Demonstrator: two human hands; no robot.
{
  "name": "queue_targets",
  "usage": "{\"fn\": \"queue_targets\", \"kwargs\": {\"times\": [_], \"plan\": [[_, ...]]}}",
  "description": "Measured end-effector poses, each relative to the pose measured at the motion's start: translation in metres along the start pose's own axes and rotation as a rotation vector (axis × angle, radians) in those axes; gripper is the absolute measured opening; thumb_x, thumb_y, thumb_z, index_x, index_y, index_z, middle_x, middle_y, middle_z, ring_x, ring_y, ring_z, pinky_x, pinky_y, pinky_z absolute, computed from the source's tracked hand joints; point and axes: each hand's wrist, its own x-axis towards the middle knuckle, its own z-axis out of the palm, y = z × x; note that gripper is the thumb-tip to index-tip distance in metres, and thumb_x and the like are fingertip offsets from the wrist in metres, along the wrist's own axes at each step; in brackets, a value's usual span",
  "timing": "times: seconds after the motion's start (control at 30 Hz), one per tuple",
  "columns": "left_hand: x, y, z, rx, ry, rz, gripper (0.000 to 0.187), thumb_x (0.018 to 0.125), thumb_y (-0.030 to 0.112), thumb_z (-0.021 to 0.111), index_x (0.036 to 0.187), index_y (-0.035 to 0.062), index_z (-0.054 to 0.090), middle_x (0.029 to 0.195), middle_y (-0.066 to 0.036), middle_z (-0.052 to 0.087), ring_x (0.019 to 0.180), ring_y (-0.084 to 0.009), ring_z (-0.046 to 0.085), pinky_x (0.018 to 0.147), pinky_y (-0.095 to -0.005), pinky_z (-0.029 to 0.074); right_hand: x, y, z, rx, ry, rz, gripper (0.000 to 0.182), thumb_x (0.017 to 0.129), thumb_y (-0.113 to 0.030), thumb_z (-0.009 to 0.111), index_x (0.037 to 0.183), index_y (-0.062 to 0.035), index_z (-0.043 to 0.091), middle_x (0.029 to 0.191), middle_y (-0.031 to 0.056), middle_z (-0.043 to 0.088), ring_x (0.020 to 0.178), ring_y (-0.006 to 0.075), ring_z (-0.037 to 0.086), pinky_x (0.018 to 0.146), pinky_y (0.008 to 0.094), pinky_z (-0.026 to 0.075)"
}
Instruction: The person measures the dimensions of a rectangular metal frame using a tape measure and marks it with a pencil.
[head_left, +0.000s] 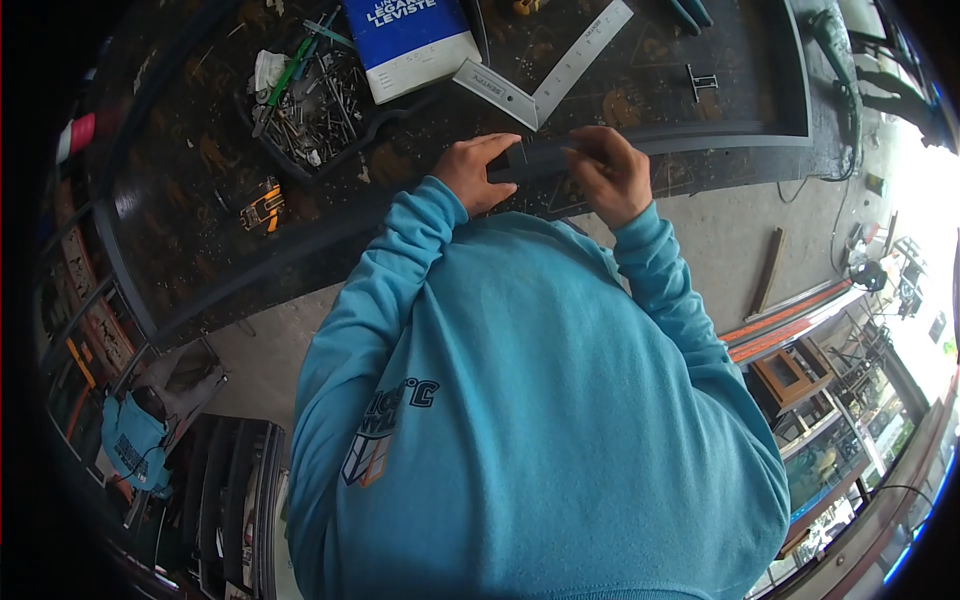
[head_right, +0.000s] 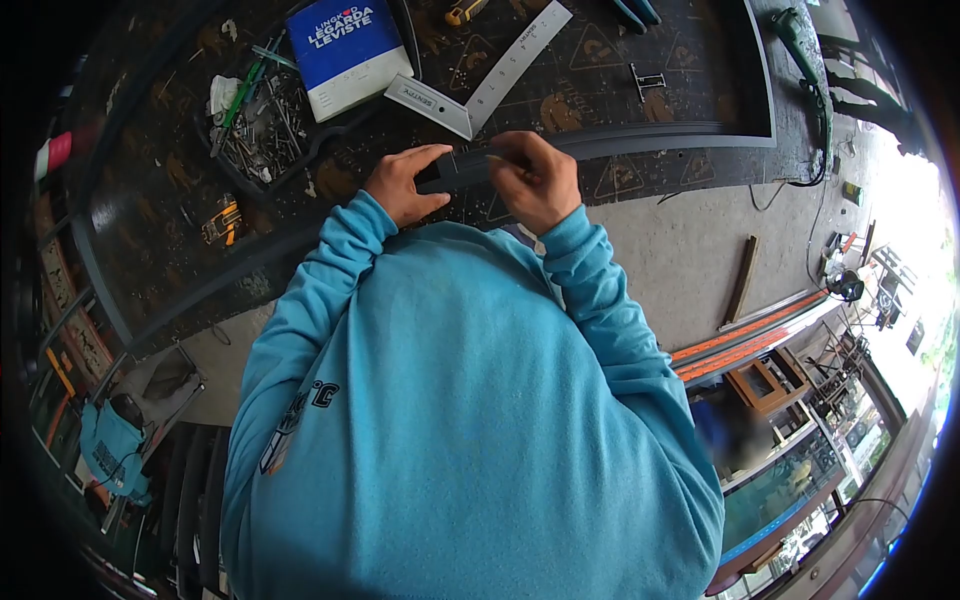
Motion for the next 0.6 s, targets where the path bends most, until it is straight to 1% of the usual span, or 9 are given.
{"fn": "queue_targets", "kwargs": {"times": [0.07, 0.1, 0.2, 0.23, 0.27, 0.33, 0.47, 0.53, 0.6], "plan": [[0.000, 0.001, -0.002, -0.032, -0.008, -0.012, 0.065, 0.067, 0.011, 0.080, 0.128, 0.0039, 0.059, 0.123, -0.021, 0.064, 0.109, -0.0342, 0.065, 0.095, -0.0381, 0.053, 0.002, 0.004, 0.008, -0.008, -0.094, -0.018, 0.018, 0.079, -0.007, 0.069, 0.094, 0.0006, 0.067, 0.077, 0.0108, 0.068, 0.067, 0.0158, 0.066, 0.062, 0.0296, 0.053], [0.000, 0.002, -0.003, -0.033, -0.005, -0.014, 0.065, 0.067, 0.011, 0.080, 0.128, 0.0039, 0.059, 0.123, -0.021, 0.064, 0.109, -0.0342, 0.065, 0.095, -0.0381, 0.053, 0.003, 0.005, 0.011, -0.005, -0.123, -0.024, 0.014, 0.076, -0.008, 0.072, 0.086, 0.0005, 0.066, 0.076, 0.0114, 0.069, 0.066, 0.0157, 0.066, 0.060, 0.0294, 0.053], [0.000, 0.004, -0.005, -0.065, -0.013, -0.027, 0.065, 0.066, 0.011, 0.080, 0.127, 0.0034, 0.060, 0.123, -0.022, 0.064, 0.110, -0.0340, 0.065, 0.095, -0.0379, 0.053, 0.003, 0.012, 0.025, -0.009, -0.195, -0.092, 0.012, 0.075, -0.007, 0.074, 0.082, 0.0002, 0.067, 0.076, 0.0119, 0.069, 0.065, 0.0155, 0.066, 0.058, 0.0293, 0.053], [0.000, 0.002, -0.004, -0.078, -0.006, -0.023, 0.065, 0.066, 0.012, 0.080, 0.127, 0.0032, 0.060, 0.123, -0.022, 0.064, 0.110, -0.0342, 0.065, 0.095, -0.0380, 0.053, 0.004, 0.014, 0.028, -0.002, -0.201, -0.153, 0.011, 0.073, -0.005, 0.076, 0.079, -0.0004, 0.067, 0.074, 0.0117, 0.068, 0.063, 0.0173, 0.066, 0.056, 0.0303, 0.052], [0.000, 0.001, -0.003, -0.092, 0.001, -0.020, 0.065, 0.066, 0.012, 0.081, 0.127, 0.0029, 0.061, 0.124, -0.022, 0.063, 0.110, -0.0343, 0.065, 0.095, -0.0381, 0.053, 0.003, 0.016, 0.031, -0.002, -0.206, -0.154, 0.011, 0.073, -0.005, 0.076, 0.079, -0.0004, 0.067, 0.074, 0.0117, 0.068, 0.063, 0.0173, 0.066, 0.056, 0.0303, 0.052], [0.000, 0.002, -0.004, -0.067, 0.008, 0.000, 0.065, 0.066, 0.012, 0.081, 0.127, 0.0026, 0.061, 0.123, -0.022, 0.064, 0.110, -0.0346, 0.065, 0.096, -0.0381, 0.053, 0.002, 0.016, 0.036, -0.046, -0.192, -0.234, 0.012, 0.073, -0.004, 0.076, 0.079, -0.0003, 0.067, 0.074, 0.0109, 0.067, 0.063, 0.0196, 0.067, 0.056, 0.0312, 0.053], [0.000, 0.001, -0.004, -0.073, 0.016, 0.022, 0.065, 0.065, 0.012, 0.081, 0.126, 0.0019, 0.061, 0.123, -0.022, 0.064, 0.111, -0.0352, 0.064, 0.097, -0.0382, 0.052, 0.003, 0.017, 0.036, -0.063, -0.228, -0.257, 0.011, 0.073, -0.003, 0.075, 0.078, -0.0003, 0.066, 0.073, 0.0102, 0.066, 0.063, 0.0213, 0.066, 0.057, 0.0316, 0.053], [0.000, 0.001, -0.004, -0.071, 0.019, 0.018, 0.065, 0.065, 0.012, 0.081, 0.126, 0.0018, 0.061, 0.123, -0.022, 0.064, 0.111, -0.0352, 0.064, 0.097, -0.0381, 0.052, 0.004, 0.020, 0.037, -0.105, -0.244, -0.289, 0.014, 0.075, -0.006, 0.076, 0.080, 0.0000, 0.064, 0.074, 0.0128, 0.067, 0.063, 0.0225, 0.067, 0.057, 0.0322, 0.052], [-0.001, 0.000, -0.004, -0.068, 0.021, 0.013, 0.065, 0.064, 0.013, 0.081, 0.125, 0.0017, 0.061, 0.123, -0.022, 0.064, 0.111, -0.0353, 0.064, 0.097, -0.0380, 0.052, 0.003, 0.020, 0.040, -0.086, -0.221, -0.291, 0.013, 0.073, -0.004, 0.075, 0.078, -0.0005, 0.064, 0.072, 0.0115, 0.065, 0.062, 0.0224, 0.065, 0.056, 0.0324, 0.052]]}}
